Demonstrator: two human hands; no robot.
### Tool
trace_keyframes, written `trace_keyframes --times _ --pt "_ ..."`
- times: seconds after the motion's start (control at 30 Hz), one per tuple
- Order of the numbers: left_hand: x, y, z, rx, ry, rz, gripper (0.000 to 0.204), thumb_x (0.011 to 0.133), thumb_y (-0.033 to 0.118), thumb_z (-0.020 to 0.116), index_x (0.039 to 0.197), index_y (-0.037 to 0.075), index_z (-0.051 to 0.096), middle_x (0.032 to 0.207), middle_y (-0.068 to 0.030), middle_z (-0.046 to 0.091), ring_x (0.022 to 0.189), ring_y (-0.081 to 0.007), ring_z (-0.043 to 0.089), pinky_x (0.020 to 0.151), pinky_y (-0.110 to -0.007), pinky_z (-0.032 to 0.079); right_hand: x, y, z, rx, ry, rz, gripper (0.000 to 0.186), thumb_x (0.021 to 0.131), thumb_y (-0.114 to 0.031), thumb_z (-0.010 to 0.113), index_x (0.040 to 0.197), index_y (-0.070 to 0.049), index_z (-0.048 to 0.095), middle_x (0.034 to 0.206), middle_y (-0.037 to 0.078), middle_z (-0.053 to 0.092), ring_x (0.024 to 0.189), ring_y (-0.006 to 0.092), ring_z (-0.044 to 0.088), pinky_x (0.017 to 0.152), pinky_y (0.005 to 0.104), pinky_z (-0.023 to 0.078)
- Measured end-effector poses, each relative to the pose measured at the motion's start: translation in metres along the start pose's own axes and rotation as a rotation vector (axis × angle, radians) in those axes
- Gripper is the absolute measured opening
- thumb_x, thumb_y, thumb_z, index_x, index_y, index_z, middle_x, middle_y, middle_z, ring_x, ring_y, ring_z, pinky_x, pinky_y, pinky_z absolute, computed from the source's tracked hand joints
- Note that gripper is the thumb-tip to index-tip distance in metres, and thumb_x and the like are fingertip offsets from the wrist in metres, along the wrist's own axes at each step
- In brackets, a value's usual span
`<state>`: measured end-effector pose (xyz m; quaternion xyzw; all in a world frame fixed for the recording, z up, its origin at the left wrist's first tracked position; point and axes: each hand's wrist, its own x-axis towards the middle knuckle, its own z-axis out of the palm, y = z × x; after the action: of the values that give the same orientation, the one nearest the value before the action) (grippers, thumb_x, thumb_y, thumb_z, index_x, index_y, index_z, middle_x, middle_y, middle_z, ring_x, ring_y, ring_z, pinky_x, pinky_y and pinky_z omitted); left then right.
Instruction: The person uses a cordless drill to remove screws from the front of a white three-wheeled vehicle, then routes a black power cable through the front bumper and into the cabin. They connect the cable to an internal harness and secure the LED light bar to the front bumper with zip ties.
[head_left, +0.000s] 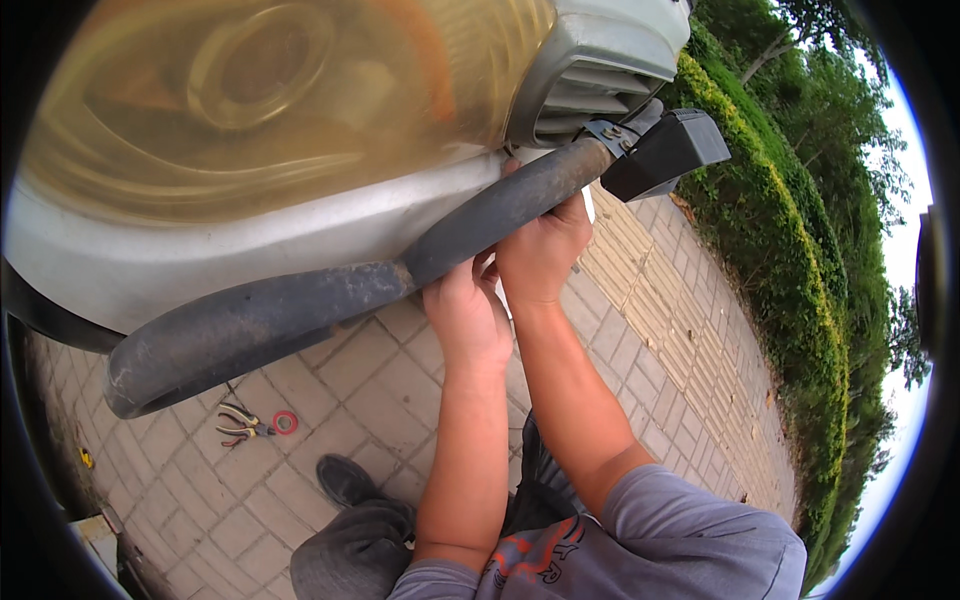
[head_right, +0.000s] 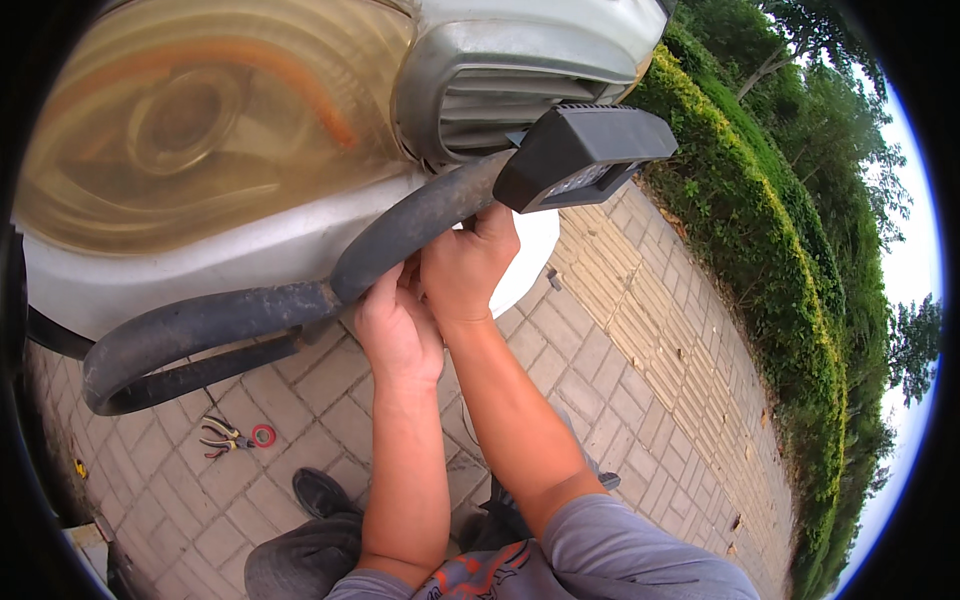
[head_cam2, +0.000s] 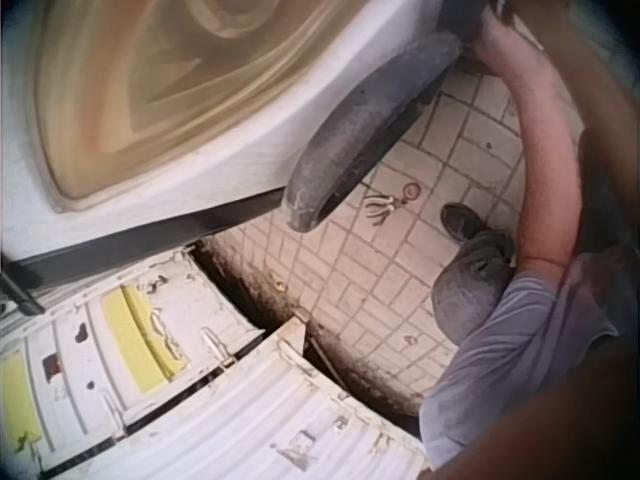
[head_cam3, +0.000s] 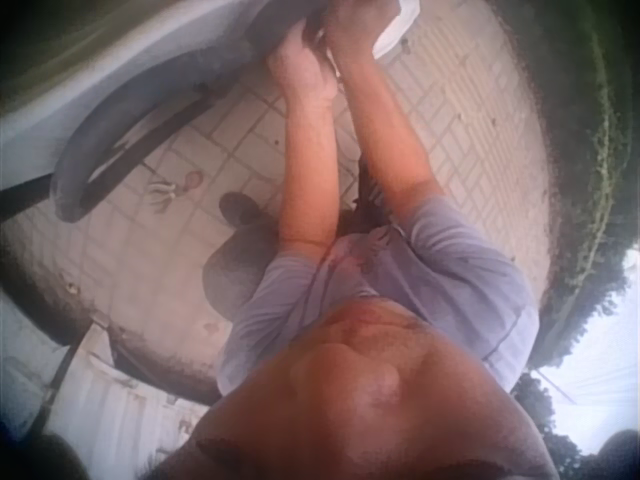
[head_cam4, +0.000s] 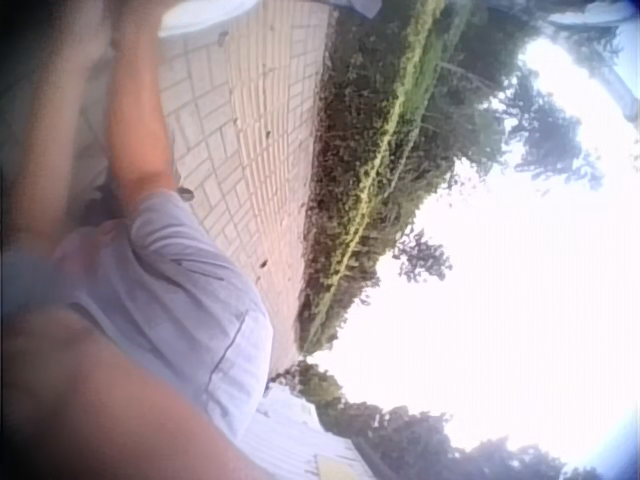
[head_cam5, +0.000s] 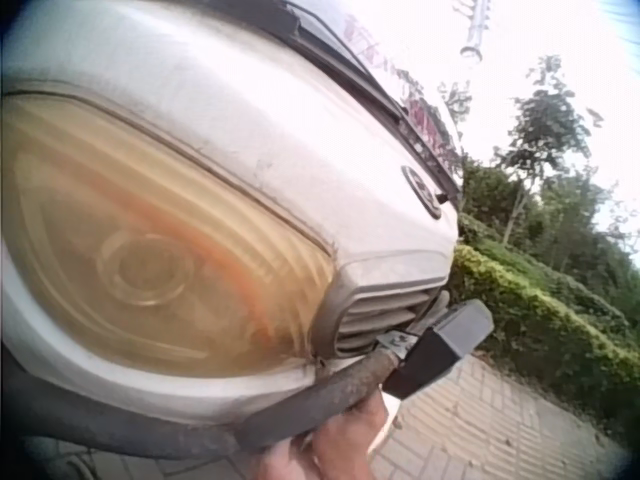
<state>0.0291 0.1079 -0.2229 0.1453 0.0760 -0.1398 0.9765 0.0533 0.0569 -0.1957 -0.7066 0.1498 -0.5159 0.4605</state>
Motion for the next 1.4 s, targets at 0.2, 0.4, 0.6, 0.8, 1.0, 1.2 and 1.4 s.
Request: trace_keyframes --times 0.2,0.4,0.6,0.8,1.0,1.2,1.4 --pt "0.001 0.0 0.0 -0.026 0.028 -0.01 0.025 0.095 0.014 0.055 0.116 0.001 0.059 0.112 -0.0071 0.061 0.101 -0.0159 0.057 0.084 -0.029 0.045 0.001 0.002 0.006 0.007 -0.01 -0.055 0.013 0.088 -0.011 0.072 0.092 0.001 0.068 0.077 0.002 0.066 0.069 0.0085 0.057 0.063 0.0241 0.046" --pt "-0.001 0.001 0.004 0.003 0.017 -0.001 0.025 0.096 0.014 0.054 0.116 0.001 0.059 0.112 -0.0077 0.061 0.104 -0.0168 0.056 0.087 -0.031 0.046 0.004 0.016 -0.003 0.014 -0.069 -0.175 0.012 0.088 -0.008 0.07 0.094 0.002 0.068 0.078 0.002 0.066 0.071 0.0086 0.059 0.064 0.0233 0.047" --pt "0.0 0.0 0.002 -0.002 0.014 -0.002 0.026 0.096 0.015 0.054 0.118 0.001 0.058 0.116 -0.0077 0.06 0.107 -0.0172 0.056 0.091 -0.032 0.045 0.002 0.018 -0.004 -0.026 -0.105 -0.164 0.01 0.08 -0.001 0.065 0.09 0.001 0.065 0.077 0.011 0.066 0.069 0.0189 0.063 0.064 0.0313 0.05" --pt "0.0 -0.004 0.002 0.0 -0.028 0.046 0.028 0.096 0.015 0.053 0.12 0.001 0.057 0.122 -0.0086 0.059 0.112 -0.0185 0.055 0.098 -0.033 0.043 0.006 0.028 -0.004 -0.11 -0.132 -0.282 0.015 0.088 -0.005 0.067 0.098 0.006 0.066 0.081 0.005 0.067 0.074 0.0103 0.06 0.068 0.0253 0.049" --pt "0.002 -0.009 0.002 -0.004 -0.05 0.011 0.029 0.097 0.016 0.051 0.121 0.0 0.057 0.123 -0.0086 0.059 0.115 -0.0191 0.054 0.1 -0.033 0.043 0.014 0.022 -0.01 -0.185 -0.209 -0.348 0.015 0.087 -0.002 0.065 0.101 0.004 0.067 0.08 0.006 0.067 0.072 0.0114 0.06 0.067 0.0267 0.049" --pt "-0.001 -0.007 0.004 0.064 -0.04 -0.028 0.03 0.094 0.024 0.056 0.118 0.005 0.06 0.112 -0.005 0.062 0.105 -0.0164 0.055 0.091 -0.033 0.04 0.012 0.038 -0.026 -0.25 -0.108 -0.436 0.007 0.071 0.001 0.065 0.076 -0.001 0.061 0.07 0.014 0.059 0.063 0.0323 0.056 0.057 0.0395 0.046" --pt "-0.001 -0.006 0.004 0.065 0.016 -0.016 0.03 0.092 0.026 0.059 0.116 0.007 0.06 0.108 -0.004 0.062 0.101 -0.0161 0.055 0.09 -0.034 0.038 0.018 0.038 -0.031 -0.317 -0.177 -0.554 0.009 0.07 0.002 0.064 0.07 -0.003 0.057 0.063 0.01 0.056 0.057 0.0303 0.052 0.054 0.0386 0.041"
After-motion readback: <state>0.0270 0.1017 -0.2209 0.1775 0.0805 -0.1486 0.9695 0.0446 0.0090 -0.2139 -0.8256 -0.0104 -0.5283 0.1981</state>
